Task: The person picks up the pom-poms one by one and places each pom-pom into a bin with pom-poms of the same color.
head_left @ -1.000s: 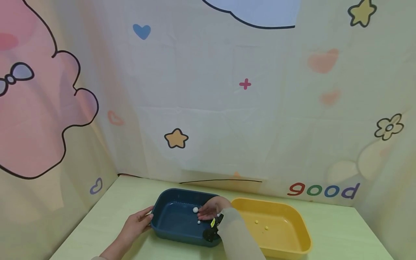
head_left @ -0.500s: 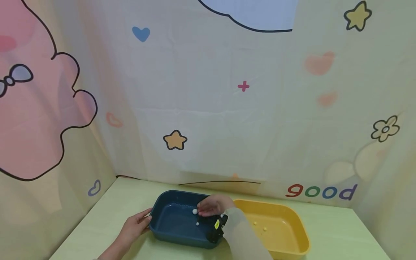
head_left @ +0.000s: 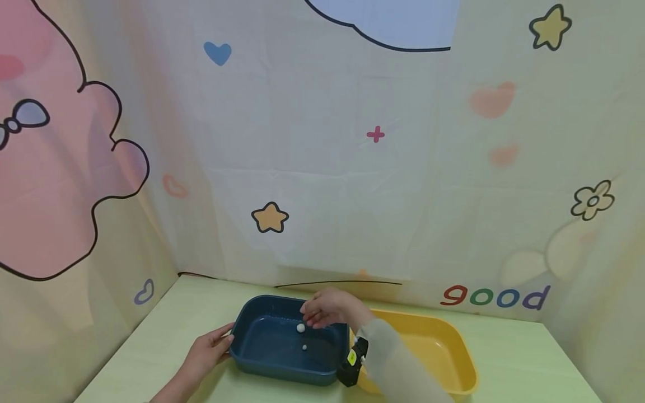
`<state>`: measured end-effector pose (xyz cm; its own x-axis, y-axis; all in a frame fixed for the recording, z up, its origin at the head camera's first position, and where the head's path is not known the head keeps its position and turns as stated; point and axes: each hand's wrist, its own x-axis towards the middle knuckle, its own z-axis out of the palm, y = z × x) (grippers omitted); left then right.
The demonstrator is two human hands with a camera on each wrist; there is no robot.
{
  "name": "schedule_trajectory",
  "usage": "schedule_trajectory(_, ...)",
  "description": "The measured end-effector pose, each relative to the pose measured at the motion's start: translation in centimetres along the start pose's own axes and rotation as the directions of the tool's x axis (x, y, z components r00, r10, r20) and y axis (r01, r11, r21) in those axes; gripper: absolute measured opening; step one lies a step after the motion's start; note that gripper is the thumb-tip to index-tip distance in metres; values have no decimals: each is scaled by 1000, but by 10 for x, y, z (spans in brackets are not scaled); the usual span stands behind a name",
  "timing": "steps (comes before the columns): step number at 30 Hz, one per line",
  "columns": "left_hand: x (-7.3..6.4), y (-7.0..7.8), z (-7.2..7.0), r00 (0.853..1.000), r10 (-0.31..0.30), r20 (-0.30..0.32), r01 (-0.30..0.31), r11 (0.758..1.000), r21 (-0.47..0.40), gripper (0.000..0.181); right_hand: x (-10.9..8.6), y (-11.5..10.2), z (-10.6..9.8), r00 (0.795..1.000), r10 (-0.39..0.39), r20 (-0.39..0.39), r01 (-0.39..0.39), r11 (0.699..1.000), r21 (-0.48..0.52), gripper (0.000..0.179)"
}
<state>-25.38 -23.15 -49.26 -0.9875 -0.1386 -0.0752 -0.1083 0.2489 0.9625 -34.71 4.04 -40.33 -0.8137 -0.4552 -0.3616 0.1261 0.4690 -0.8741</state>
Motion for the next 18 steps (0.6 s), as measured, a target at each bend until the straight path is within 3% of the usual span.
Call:
schedule_trajectory(9, 2, -4, -1, 1000, 9, -9, -9, 1000, -1, 41, -33, 0, -1, 989, -143, 48, 143, 990, 9, 24)
schedule_trajectory(18, 1, -2, 0, 1000, 0, -7, 0, 1000, -7, 42, -72, 10, 0, 979, -184, 91, 179, 982, 69, 21)
